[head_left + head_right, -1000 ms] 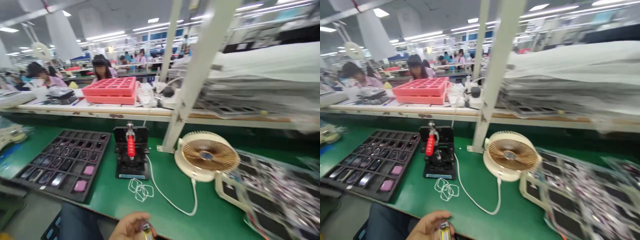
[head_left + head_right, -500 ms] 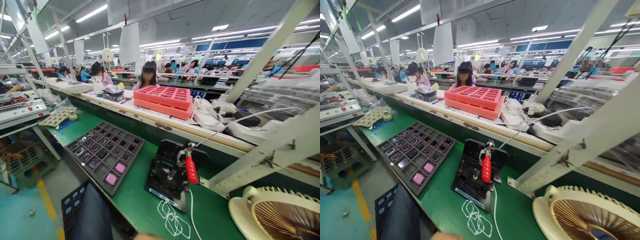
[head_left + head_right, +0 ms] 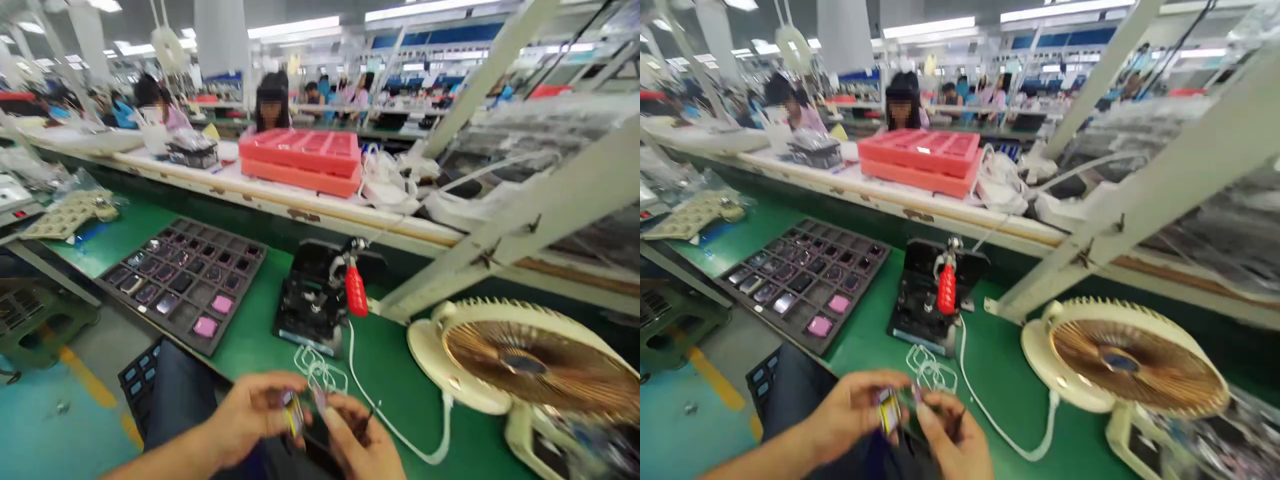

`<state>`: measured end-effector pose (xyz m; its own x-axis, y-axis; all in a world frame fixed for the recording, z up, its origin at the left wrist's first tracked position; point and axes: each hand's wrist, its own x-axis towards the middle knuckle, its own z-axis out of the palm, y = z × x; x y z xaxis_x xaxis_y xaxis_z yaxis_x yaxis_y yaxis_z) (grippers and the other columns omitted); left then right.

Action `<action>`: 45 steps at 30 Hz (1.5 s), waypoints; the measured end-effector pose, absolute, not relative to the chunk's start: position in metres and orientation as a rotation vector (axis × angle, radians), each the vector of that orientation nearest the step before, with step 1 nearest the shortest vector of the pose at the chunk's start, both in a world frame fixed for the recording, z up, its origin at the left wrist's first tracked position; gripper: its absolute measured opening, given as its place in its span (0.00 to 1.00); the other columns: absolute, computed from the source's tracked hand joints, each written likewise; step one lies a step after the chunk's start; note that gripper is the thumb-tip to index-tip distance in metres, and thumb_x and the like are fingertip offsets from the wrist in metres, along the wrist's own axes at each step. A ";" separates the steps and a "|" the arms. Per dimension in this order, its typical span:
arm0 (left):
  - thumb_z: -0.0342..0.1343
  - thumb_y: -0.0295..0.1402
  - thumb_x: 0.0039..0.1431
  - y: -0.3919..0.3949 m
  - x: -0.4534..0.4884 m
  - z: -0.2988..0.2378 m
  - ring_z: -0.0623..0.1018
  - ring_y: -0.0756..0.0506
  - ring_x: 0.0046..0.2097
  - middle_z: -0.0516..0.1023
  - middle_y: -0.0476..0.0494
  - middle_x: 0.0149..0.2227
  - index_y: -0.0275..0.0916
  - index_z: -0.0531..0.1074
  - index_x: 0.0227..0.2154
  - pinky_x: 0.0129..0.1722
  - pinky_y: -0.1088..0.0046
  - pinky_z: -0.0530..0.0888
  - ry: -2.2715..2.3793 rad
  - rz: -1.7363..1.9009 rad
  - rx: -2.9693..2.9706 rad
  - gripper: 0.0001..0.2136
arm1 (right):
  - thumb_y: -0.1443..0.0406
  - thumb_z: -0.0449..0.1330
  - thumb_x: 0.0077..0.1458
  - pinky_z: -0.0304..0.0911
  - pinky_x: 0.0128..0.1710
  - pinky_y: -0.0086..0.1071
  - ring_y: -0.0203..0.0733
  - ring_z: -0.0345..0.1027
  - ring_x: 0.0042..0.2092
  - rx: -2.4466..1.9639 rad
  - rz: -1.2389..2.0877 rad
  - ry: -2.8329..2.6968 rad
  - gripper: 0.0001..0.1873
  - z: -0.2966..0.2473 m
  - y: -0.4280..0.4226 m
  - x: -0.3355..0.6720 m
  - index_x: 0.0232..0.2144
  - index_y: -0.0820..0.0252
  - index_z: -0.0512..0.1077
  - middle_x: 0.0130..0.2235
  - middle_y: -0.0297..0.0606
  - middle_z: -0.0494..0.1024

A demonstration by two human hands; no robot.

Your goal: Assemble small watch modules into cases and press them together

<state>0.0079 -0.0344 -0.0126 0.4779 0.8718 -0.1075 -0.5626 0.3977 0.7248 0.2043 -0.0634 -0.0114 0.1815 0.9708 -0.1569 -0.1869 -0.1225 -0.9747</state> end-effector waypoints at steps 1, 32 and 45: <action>0.78 0.38 0.52 -0.032 0.009 -0.006 0.84 0.39 0.47 0.83 0.34 0.54 0.44 0.85 0.51 0.43 0.63 0.82 0.548 0.977 0.662 0.22 | 0.49 0.79 0.50 0.72 0.29 0.29 0.42 0.78 0.32 -1.261 1.098 -0.997 0.20 -0.003 -0.063 0.208 0.34 0.57 0.84 0.40 0.46 0.86; 0.75 0.35 0.57 -0.021 0.007 0.012 0.81 0.39 0.56 0.83 0.37 0.53 0.47 0.84 0.54 0.58 0.62 0.78 0.575 1.178 1.044 0.21 | 0.70 0.67 0.68 0.68 0.27 0.31 0.34 0.68 0.29 -1.048 0.300 -1.800 0.20 0.022 -0.059 0.202 0.59 0.47 0.80 0.56 0.43 0.81; 0.77 0.36 0.53 -0.021 0.012 0.009 0.83 0.36 0.54 0.84 0.38 0.54 0.49 0.86 0.51 0.55 0.58 0.82 0.649 1.243 1.017 0.21 | 0.75 0.61 0.68 0.79 0.45 0.34 0.46 0.82 0.51 -1.048 0.155 -1.893 0.33 0.013 -0.060 0.195 0.70 0.47 0.68 0.65 0.49 0.75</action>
